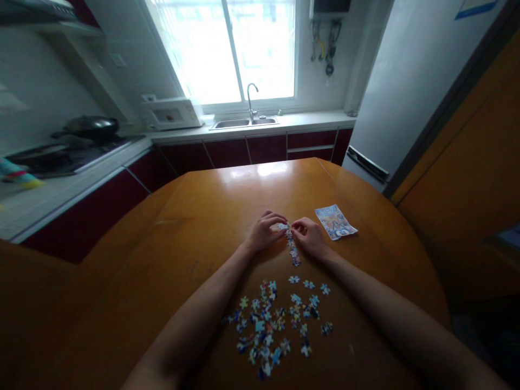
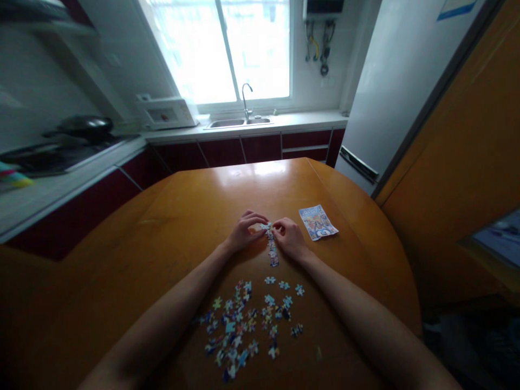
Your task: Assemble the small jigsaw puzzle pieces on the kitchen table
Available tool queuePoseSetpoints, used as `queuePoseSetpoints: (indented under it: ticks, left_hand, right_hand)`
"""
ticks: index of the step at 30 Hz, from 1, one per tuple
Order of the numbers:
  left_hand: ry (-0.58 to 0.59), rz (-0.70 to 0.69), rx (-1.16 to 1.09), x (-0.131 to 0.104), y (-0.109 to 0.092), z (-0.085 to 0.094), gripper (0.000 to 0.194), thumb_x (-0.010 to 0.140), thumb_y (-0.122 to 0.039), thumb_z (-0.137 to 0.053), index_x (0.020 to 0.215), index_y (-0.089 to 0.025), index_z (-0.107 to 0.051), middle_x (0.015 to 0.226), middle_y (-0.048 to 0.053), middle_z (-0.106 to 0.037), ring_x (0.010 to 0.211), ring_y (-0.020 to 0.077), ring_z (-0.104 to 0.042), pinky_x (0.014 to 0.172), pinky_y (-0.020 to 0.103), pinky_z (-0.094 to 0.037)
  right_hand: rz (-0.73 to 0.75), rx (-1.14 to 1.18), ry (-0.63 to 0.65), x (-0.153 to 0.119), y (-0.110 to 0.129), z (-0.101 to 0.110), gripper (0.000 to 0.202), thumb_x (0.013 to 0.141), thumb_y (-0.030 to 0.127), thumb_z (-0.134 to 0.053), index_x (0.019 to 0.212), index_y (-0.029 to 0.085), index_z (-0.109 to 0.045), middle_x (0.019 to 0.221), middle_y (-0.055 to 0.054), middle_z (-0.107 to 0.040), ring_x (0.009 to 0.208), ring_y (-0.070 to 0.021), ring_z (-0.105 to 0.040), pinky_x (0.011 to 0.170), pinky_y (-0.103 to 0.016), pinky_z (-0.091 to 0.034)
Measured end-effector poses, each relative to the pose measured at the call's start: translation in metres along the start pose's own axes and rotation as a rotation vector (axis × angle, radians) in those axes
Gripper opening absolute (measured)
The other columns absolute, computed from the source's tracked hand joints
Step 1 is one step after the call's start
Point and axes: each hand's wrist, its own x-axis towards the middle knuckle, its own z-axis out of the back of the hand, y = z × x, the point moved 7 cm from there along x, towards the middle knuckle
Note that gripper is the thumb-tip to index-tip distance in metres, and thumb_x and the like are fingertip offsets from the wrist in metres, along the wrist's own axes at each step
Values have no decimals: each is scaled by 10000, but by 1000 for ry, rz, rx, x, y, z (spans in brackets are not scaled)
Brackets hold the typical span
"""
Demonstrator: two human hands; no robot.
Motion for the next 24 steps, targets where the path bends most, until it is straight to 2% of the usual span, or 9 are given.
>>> queuePoseSetpoints:
  ticks: [24]
  left_hand:
    - [77, -24, 22, -3, 3, -10, 130, 846, -268, -722, 967, -221, -730, 957, 39, -742, 939, 198, -599, 858, 350, -513]
  right_hand:
    - [12, -2, 34, -1, 4, -1, 36, 834, 206, -679, 854, 180, -694, 805, -30, -651, 720, -162, -588, 681, -284, -466]
